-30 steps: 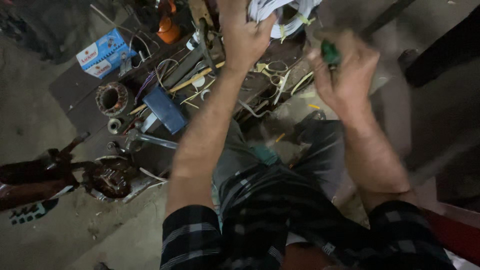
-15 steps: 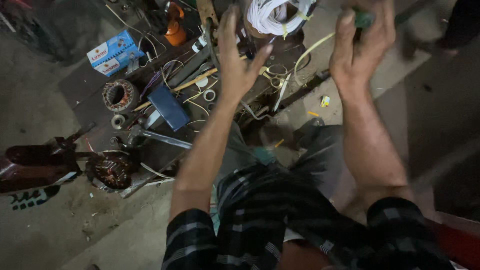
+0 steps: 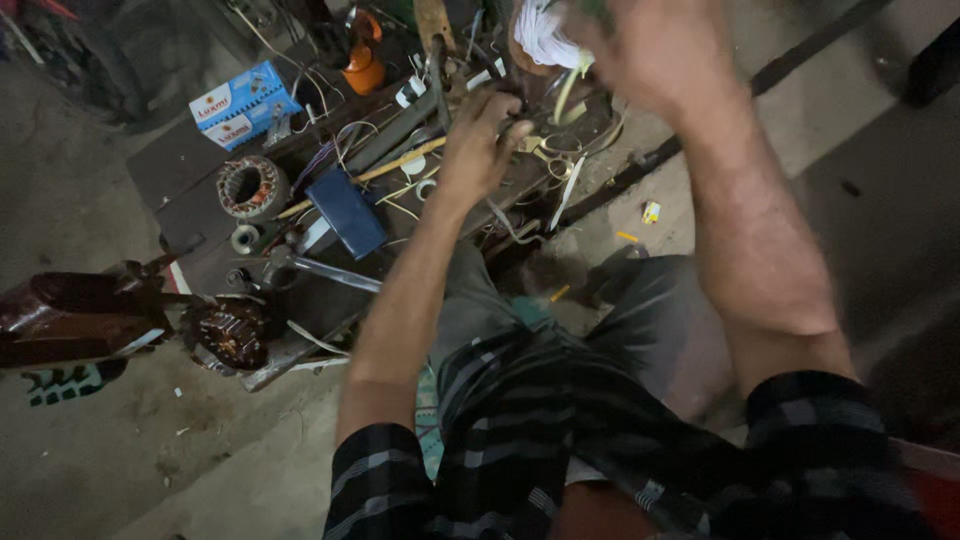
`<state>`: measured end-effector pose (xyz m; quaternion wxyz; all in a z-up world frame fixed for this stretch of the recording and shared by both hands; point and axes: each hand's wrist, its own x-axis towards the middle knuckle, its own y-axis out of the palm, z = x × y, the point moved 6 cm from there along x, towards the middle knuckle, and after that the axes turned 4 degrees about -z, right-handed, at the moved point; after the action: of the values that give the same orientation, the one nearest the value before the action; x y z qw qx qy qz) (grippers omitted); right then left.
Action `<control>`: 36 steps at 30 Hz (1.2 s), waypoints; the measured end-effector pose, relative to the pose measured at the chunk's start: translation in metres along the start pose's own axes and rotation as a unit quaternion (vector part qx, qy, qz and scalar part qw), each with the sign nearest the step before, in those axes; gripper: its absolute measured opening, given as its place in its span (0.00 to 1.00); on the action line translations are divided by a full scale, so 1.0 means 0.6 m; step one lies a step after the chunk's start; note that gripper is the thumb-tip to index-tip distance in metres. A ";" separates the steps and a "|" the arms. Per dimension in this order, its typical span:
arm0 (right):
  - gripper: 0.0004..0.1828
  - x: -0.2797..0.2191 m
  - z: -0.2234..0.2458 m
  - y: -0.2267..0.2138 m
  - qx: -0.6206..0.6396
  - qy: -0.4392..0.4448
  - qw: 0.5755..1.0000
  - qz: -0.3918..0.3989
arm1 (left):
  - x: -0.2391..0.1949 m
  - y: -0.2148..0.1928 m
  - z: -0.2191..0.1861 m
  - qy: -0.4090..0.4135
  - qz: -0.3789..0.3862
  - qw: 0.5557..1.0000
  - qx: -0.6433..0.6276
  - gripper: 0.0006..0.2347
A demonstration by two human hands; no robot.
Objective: The person works at a cluttered workbench, handling wires and electrical components. They use a screwdriver to manipulate a white wire bundle and other parts on the table.
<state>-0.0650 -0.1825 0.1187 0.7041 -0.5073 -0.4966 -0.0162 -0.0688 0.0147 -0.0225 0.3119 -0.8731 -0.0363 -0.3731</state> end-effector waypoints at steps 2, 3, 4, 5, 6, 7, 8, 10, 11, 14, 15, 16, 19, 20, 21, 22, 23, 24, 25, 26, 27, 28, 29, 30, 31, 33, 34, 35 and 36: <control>0.15 0.007 0.053 -0.039 -0.032 -0.099 0.994 -0.023 | 0.000 0.008 0.007 -0.019 -0.001 1.000 -0.022 0.11; 0.16 0.004 0.074 -0.049 -0.048 -0.147 0.987 -0.034 | -0.001 0.013 0.011 -0.029 -0.001 0.999 -0.033 0.10; 0.15 0.001 0.077 -0.056 -0.021 -0.119 0.992 -0.036 | 0.000 0.012 0.010 -0.017 -0.012 0.999 -0.035 0.10; 0.15 -0.008 0.076 -0.061 0.005 -0.090 0.995 -0.039 | 0.001 0.010 0.008 -0.005 -0.023 0.999 -0.036 0.09; 0.16 -0.020 0.070 -0.062 0.032 -0.060 0.997 -0.040 | 0.001 0.007 0.005 0.007 -0.034 0.999 -0.038 0.09; 0.13 -0.031 0.060 -0.066 0.069 -0.031 0.995 -0.070 | 0.004 0.010 0.009 -0.011 -0.012 0.998 -0.056 0.08; 0.11 -0.046 0.050 -0.068 0.109 0.000 0.989 -0.097 | 0.004 0.010 0.012 -0.033 0.011 0.997 -0.074 0.07; 0.13 -0.072 0.015 -0.067 0.219 0.083 0.961 -0.148 | 0.005 0.003 0.013 -0.066 0.039 0.991 -0.108 0.08; 0.18 -0.085 -0.007 -0.066 0.288 0.133 0.933 -0.171 | 0.008 -0.007 0.013 -0.078 0.045 0.988 -0.125 0.08; 0.18 -0.116 -0.052 -0.051 0.362 0.260 0.878 -0.177 | 0.032 -0.054 -0.018 0.002 0.022 0.989 -0.147 0.08; 0.17 -0.128 -0.061 -0.040 0.366 0.299 0.865 -0.168 | 0.039 -0.069 -0.034 0.047 0.010 0.988 -0.149 0.08; 0.16 -0.136 -0.068 -0.033 0.398 0.309 0.840 -0.200 | 0.049 -0.076 -0.044 0.054 0.013 0.991 -0.118 0.08; 0.20 -0.175 -0.079 0.011 0.439 0.368 0.780 -0.252 | 0.077 -0.093 -0.071 0.087 0.007 0.996 -0.009 0.09; 0.21 -0.200 -0.080 0.023 0.414 0.411 0.775 -0.244 | 0.084 -0.096 -0.079 0.108 -0.002 0.993 0.036 0.09; 0.23 -0.223 -0.083 0.035 0.390 0.453 0.767 -0.235 | 0.089 -0.097 -0.086 0.129 -0.011 0.988 0.082 0.09; 0.21 -0.245 -0.083 0.047 0.410 0.474 0.738 -0.250 | 0.092 -0.096 -0.087 0.128 -0.004 0.987 0.096 0.09; 0.19 -0.265 -0.079 0.060 0.430 0.494 0.708 -0.266 | 0.093 -0.094 -0.086 0.128 0.003 0.986 0.110 0.09; 0.17 -0.282 -0.075 0.070 0.447 0.513 0.676 -0.283 | 0.092 -0.092 -0.085 0.129 0.010 0.984 0.123 0.10; 0.17 -0.285 -0.066 0.071 0.454 0.487 0.695 -0.271 | 0.090 -0.091 -0.077 0.096 0.019 0.992 0.077 0.10; 0.17 -0.281 -0.059 0.071 0.460 0.457 0.715 -0.261 | 0.088 -0.091 -0.070 0.065 0.026 0.997 0.033 0.10; 0.17 -0.273 -0.052 0.071 0.465 0.427 0.734 -0.250 | 0.085 -0.088 -0.063 0.034 0.033 0.999 -0.012 0.10; 0.15 -0.264 -0.045 0.073 0.465 0.415 0.746 -0.233 | 0.081 -0.087 -0.062 0.032 0.026 0.999 -0.032 0.09; 0.13 -0.256 -0.038 0.074 0.465 0.402 0.758 -0.217 | 0.076 -0.086 -0.059 0.031 0.019 0.998 -0.052 0.08; 0.11 -0.248 -0.030 0.074 0.465 0.390 0.769 -0.199 | 0.071 -0.084 -0.058 0.028 0.012 0.997 -0.073 0.07; 0.09 -0.244 -0.022 0.070 0.457 0.378 0.782 -0.190 | 0.066 -0.083 -0.058 0.035 0.002 0.995 -0.091 0.08; 0.09 -0.232 -0.010 0.064 0.440 0.350 0.809 -0.173 | 0.064 -0.085 -0.054 0.052 -0.021 0.991 -0.124 0.10; 0.08 -0.229 -0.004 0.060 0.421 0.336 0.825 -0.168 | 0.063 -0.085 -0.050 0.046 -0.022 0.991 -0.122 0.10; 0.08 -0.226 0.000 0.057 0.402 0.322 0.841 -0.163 | 0.063 -0.085 -0.045 0.041 -0.022 0.992 -0.120 0.11; 0.07 -0.226 0.004 0.053 0.380 0.309 0.857 -0.159 | 0.063 -0.083 -0.041 0.036 -0.022 0.992 -0.120 0.11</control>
<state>-0.1181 -0.2305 -0.0005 0.9473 -0.0834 -0.2950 -0.0934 -0.0716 0.0342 0.0419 0.1977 -0.8892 0.0008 -0.4125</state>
